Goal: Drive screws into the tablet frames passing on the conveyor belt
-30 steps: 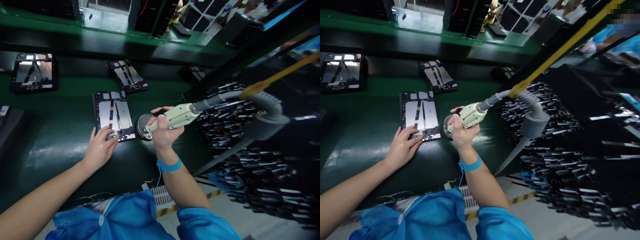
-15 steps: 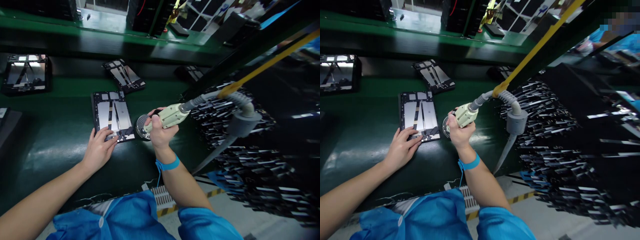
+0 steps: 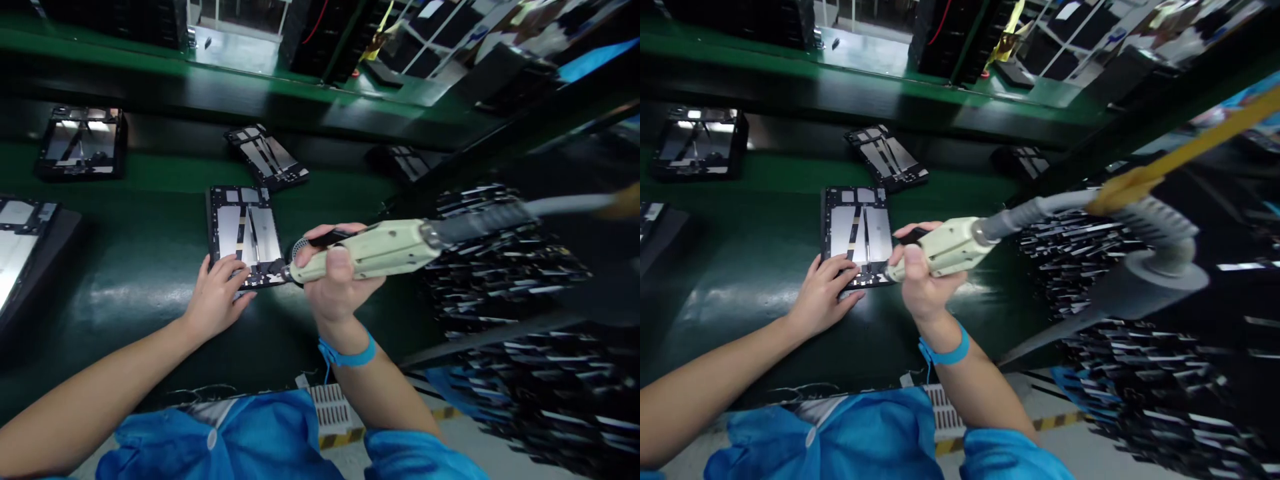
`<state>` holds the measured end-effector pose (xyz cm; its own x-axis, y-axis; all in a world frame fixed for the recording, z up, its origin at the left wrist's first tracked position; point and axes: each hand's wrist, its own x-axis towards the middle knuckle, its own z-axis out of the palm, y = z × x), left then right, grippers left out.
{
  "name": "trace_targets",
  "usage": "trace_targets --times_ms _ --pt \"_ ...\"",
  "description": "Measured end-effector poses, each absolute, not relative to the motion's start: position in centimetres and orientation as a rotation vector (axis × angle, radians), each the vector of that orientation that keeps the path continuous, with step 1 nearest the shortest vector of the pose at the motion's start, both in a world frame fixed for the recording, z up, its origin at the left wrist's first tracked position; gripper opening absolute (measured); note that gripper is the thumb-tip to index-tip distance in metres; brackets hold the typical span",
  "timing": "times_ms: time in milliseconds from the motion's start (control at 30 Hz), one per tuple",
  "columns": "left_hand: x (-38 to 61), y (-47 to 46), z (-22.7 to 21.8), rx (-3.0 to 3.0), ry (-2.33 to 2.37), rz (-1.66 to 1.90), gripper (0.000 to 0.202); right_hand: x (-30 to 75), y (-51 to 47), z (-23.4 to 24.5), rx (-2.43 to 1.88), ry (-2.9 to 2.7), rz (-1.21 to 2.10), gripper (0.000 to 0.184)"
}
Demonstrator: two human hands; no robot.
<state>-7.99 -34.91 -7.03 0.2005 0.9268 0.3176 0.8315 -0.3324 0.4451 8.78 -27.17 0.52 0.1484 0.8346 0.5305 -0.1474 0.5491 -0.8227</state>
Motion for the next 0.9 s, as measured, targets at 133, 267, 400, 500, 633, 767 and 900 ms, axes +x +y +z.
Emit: trace_targets --times_ms 133,267,400,500,633,767,900 --pt "-8.1 -34.9 -7.1 2.273 1.696 0.805 0.034 6.3 -28.3 -0.9 -0.640 -1.311 1.005 0.028" --pt "-8.1 -34.8 -6.9 2.269 1.686 0.775 0.035 5.5 -28.4 -2.3 -0.678 -1.318 1.077 0.033" --pt "-8.0 -34.9 -6.8 2.261 1.687 0.766 0.038 5.5 -28.4 -2.5 -0.709 -1.326 1.105 0.031" --pt "-8.0 -34.9 -6.8 2.261 1.694 0.766 0.037 5.6 -28.6 -2.7 -0.703 -1.345 1.119 0.028" --pt "-8.0 -34.9 -6.9 2.269 1.697 0.763 0.036 5.8 -28.7 -3.3 -0.710 -1.412 1.087 0.026" --pt "-8.0 -34.9 -7.0 2.265 1.691 0.772 0.034 5.6 -28.8 -3.5 -0.722 -1.446 1.059 0.022" --pt "-7.9 -34.8 -6.8 2.254 1.680 0.781 0.034 5.6 -28.6 -3.0 -0.639 -1.381 1.091 0.025"
